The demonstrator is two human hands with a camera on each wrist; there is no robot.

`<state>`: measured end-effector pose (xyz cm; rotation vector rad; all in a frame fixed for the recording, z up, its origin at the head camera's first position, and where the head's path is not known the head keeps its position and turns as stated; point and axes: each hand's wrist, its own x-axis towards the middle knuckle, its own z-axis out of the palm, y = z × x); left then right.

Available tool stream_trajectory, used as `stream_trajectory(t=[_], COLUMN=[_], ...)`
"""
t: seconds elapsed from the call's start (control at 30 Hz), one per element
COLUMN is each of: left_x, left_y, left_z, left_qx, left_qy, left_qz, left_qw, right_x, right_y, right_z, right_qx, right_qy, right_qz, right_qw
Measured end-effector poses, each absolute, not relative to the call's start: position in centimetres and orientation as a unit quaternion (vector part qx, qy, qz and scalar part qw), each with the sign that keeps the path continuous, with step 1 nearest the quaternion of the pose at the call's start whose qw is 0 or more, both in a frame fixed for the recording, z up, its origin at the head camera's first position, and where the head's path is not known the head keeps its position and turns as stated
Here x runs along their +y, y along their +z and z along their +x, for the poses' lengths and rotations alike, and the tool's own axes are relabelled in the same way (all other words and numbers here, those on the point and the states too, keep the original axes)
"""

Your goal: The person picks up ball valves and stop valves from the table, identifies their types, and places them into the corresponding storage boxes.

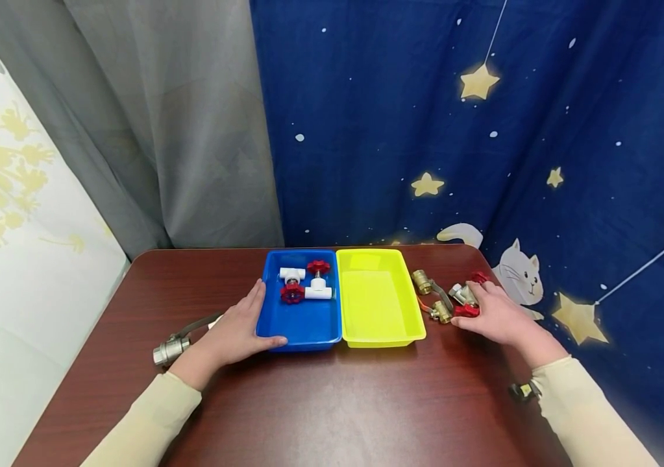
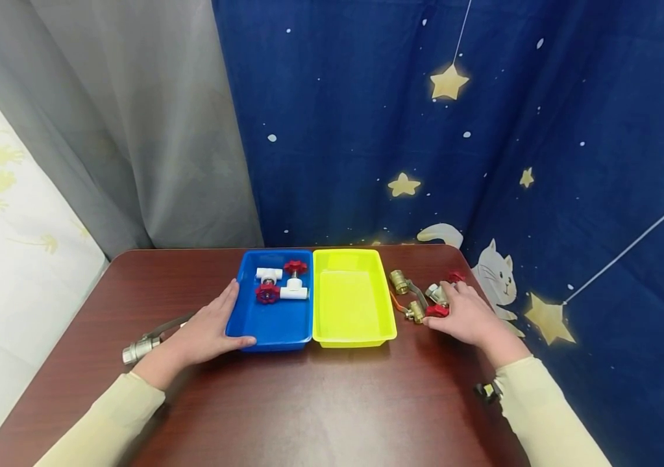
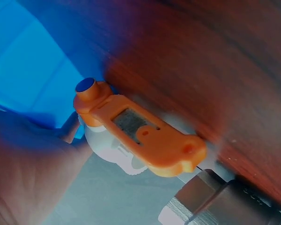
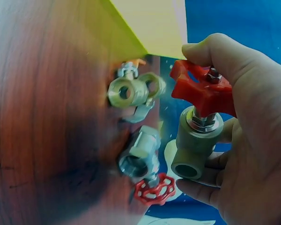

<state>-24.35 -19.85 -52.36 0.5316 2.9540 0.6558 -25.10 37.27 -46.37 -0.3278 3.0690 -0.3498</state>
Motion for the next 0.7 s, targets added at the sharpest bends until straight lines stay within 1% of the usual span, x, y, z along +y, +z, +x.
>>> stream_trajectory(t=[0.37,0.7], left_x=[-20.0,-19.8], left_y=[-52.3,-52.1], left_z=[-24.2,-24.1], left_qx=[0.960,0.959], left_qy=[0.216,0.221], left_qz=[0.176,0.176], left_qw=[0.032,0.035], right_x=[33.8,30.0], right_y=[-44.1,-42.8], right_z=[-25.6,-25.9], right_qx=[0.983,0.980], right_qy=[-0.118,-0.116], right_qz=[-0.142,-0.164], right_qw=[0.006,0.017])
